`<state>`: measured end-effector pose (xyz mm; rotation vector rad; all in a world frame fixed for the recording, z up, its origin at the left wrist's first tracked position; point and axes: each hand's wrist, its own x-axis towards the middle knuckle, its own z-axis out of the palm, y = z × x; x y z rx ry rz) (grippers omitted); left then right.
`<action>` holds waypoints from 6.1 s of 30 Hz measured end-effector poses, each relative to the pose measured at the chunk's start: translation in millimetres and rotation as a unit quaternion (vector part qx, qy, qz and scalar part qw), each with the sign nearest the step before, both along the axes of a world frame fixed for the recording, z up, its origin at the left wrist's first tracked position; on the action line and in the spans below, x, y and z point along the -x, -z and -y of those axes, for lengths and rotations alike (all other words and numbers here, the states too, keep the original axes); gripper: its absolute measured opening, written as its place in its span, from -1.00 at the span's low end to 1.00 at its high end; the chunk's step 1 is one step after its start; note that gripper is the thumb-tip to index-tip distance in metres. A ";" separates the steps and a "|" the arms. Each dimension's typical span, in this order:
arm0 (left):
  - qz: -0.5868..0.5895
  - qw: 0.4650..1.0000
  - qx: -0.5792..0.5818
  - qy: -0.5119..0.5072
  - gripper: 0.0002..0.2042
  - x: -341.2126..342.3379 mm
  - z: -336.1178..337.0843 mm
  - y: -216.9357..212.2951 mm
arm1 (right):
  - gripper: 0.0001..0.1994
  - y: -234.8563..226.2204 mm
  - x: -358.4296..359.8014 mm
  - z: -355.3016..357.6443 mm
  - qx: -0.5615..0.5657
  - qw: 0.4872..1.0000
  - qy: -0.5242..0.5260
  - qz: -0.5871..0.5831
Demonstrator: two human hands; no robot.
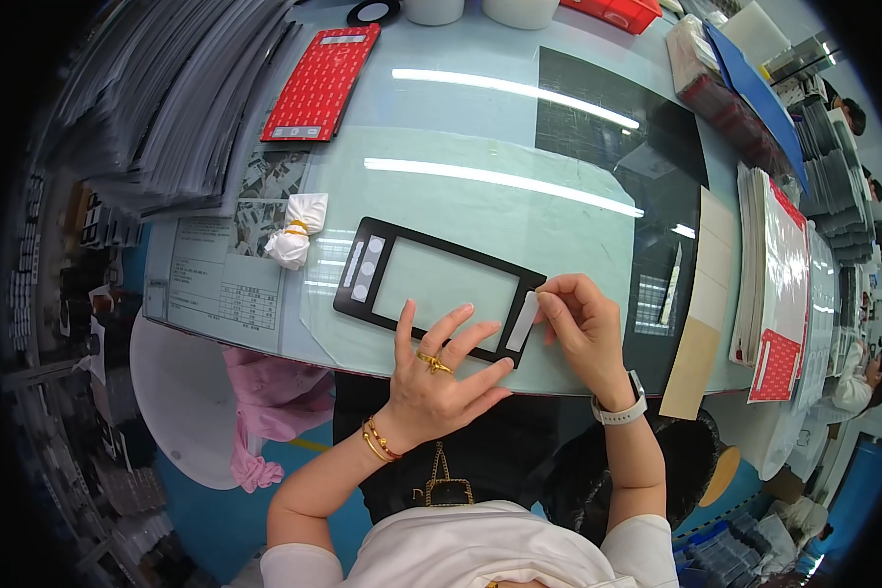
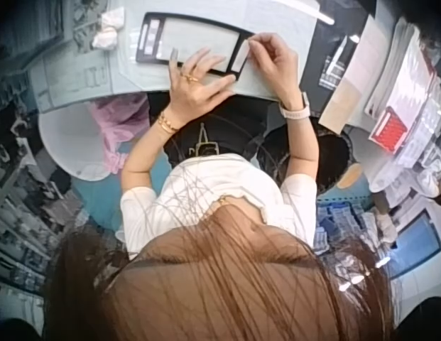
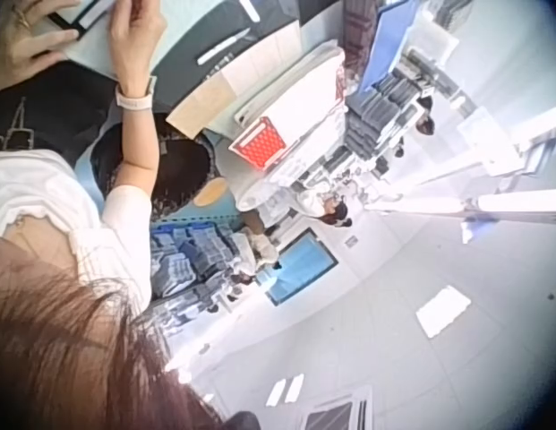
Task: Assembling a tablet screen into a frame, cleaning the surface, and inserting it into a protective red sleeve.
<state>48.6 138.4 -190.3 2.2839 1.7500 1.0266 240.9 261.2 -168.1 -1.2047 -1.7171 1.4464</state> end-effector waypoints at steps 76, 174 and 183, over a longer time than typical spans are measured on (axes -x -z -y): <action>0.001 0.999 0.054 -0.004 -0.68 -1.3 -2.9 -9.6 | -0.88 -4.5 8.1 -4.3 -0.344 0.926 -0.006 0.153; -0.020 0.989 -0.043 0.143 -0.81 -15.7 -58.1 -27.8 | -0.85 4.2 2.9 -5.6 -0.311 0.946 0.002 0.092; -0.008 0.987 -0.020 0.157 -0.80 -13.6 -85.9 -27.0 | -0.69 -1.2 -1.3 -9.0 -0.205 0.975 0.057 0.056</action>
